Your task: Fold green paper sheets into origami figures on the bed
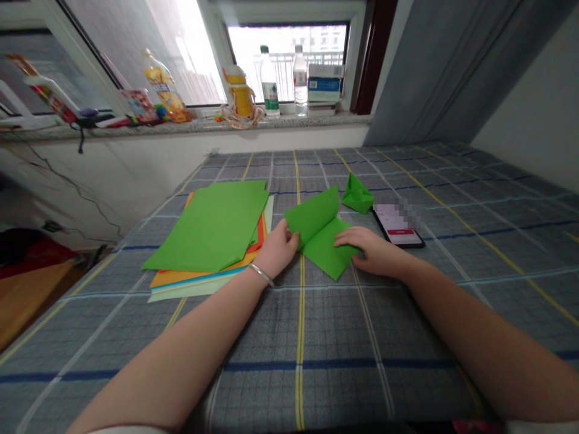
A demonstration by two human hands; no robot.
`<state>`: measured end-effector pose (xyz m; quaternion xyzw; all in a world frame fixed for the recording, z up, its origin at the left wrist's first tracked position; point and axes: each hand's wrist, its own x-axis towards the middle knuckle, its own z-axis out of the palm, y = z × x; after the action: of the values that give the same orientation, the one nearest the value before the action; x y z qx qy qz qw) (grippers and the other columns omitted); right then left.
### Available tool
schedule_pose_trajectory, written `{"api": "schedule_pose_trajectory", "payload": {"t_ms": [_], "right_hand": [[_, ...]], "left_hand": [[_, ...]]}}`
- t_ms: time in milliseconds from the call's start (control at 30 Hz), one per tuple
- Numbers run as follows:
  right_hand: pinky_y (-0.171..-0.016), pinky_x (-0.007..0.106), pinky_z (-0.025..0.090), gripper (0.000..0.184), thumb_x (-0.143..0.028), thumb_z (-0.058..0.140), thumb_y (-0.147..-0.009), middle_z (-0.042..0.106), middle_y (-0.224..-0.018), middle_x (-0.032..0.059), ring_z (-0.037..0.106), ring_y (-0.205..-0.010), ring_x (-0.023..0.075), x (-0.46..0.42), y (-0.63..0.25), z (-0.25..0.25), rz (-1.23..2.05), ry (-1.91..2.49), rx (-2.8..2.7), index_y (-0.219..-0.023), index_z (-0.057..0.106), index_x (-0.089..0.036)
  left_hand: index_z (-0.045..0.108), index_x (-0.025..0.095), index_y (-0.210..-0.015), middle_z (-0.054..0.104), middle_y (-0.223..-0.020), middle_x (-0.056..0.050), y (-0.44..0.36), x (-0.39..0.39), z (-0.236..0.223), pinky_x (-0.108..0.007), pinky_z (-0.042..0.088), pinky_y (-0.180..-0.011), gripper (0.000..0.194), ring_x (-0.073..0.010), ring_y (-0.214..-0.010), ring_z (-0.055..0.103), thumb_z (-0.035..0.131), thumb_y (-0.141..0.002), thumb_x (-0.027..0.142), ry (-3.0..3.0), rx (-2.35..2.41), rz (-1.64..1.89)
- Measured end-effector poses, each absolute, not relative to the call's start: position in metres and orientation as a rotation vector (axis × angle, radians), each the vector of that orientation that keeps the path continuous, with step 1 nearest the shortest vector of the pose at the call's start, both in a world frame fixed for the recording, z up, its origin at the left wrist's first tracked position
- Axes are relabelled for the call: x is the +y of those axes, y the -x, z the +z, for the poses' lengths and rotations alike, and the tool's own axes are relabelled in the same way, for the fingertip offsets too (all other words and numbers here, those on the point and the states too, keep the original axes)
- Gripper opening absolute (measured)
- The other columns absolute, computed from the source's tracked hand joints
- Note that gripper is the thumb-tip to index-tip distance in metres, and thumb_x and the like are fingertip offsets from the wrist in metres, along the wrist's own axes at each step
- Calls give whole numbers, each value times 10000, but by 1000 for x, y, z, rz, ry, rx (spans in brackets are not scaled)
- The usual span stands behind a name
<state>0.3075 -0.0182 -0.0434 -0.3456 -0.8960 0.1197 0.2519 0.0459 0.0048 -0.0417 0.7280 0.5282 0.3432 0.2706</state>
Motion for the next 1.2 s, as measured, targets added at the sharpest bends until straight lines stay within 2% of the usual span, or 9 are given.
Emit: {"api": "schedule_pose_trajectory", "payload": {"t_ms": [200, 267, 367, 567, 700, 933, 1000, 1133, 1200], "right_hand": [[-1101, 533, 305, 773, -61, 584, -622, 484, -1423, 60, 286, -1393, 292, -24, -312, -40, 322, 971, -2546, -1360, 500, -279], [-1103, 542, 301, 816, -63, 597, -630, 436, -1463, 61, 237, -1413, 303, -26, -312, -37, 298, 985, -2574, -1403, 448, -278], [-1109, 541, 294, 856, -34, 583, -633, 386, -1498, 65, 202, -1424, 309, -30, -309, -31, 213, 990, -2614, -1437, 397, -260], [-1113, 526, 299, 753, -37, 571, -683, 489, -1426, 61, 311, -1385, 284, -33, -296, -26, 107, 886, -2628, -1395, 461, -255], [-1101, 504, 320, 753, -50, 614, -639, 547, -1372, 59, 362, -1355, 279, -34, -292, -28, 143, 851, -2666, -1357, 509, -251], [-1045, 440, 392, 643, -97, 648, -656, 571, -1345, 55, 512, -1234, 261, -37, -291, -26, 229, 882, -2729, -1275, 591, -262], [-1028, 429, 405, 564, -126, 655, -688, 601, -1310, 48, 538, -1206, 255, -37, -291, -25, 270, 867, -2717, -1232, 626, -270], [-979, 381, 433, 286, -260, 578, -848, 689, -1159, 17, 602, -1105, 212, -36, -291, -25, 385, 839, -2638, -1107, 695, -294], [-939, 362, 446, 252, -311, 529, -892, 715, -1083, 15, 623, -1049, 202, -35, -290, -26, 445, 872, -2574, -1075, 702, -286]], "left_hand": [[442, 196, -1197, 691, -934, -54, -47, 14, -50, -316, 587, -677, 320, -165, -729, 694, 461, -880, 155, -1543, 1229, 981], [415, 207, -1212, 687, -990, -61, -48, 15, -52, -310, 595, -692, 325, -149, -739, 697, 445, -895, 150, -1435, 1193, 973], [418, 205, -1195, 688, -969, -59, -50, 16, -54, -316, 599, -705, 304, -145, -734, 697, 451, -900, 144, -1385, 1184, 972], [452, 201, -1137, 667, -837, -15, -52, 13, -56, -321, 602, -695, 261, -139, -693, 681, 481, -884, 147, -1464, 1124, 987], [449, 191, -1187, 652, -781, 4, -54, 10, -54, -339, 602, -681, 313, -135, -632, 656, 487, -878, 172, -1548, 1154, 940], [496, 197, -1188, 673, -768, 0, -51, 10, -58, -325, 584, -701, 323, -165, -705, 665, 501, -865, 202, -1751, 1130, 946], [507, 196, -1171, 668, -760, 4, -50, 10, -59, -309, 575, -684, 314, -161, -699, 661, 514, -857, 209, -1790, 1142, 946], [518, 197, -1150, 665, -765, 6, -49, 10, -60, -302, 558, -662, 313, -157, -676, 649, 539, -839, 224, -1852, 1172, 910], [525, 195, -1136, 668, -773, 4, -49, 9, -60, -298, 550, -659, 308, -156, -675, 645, 548, -831, 228, -1887, 1159, 897]]}}
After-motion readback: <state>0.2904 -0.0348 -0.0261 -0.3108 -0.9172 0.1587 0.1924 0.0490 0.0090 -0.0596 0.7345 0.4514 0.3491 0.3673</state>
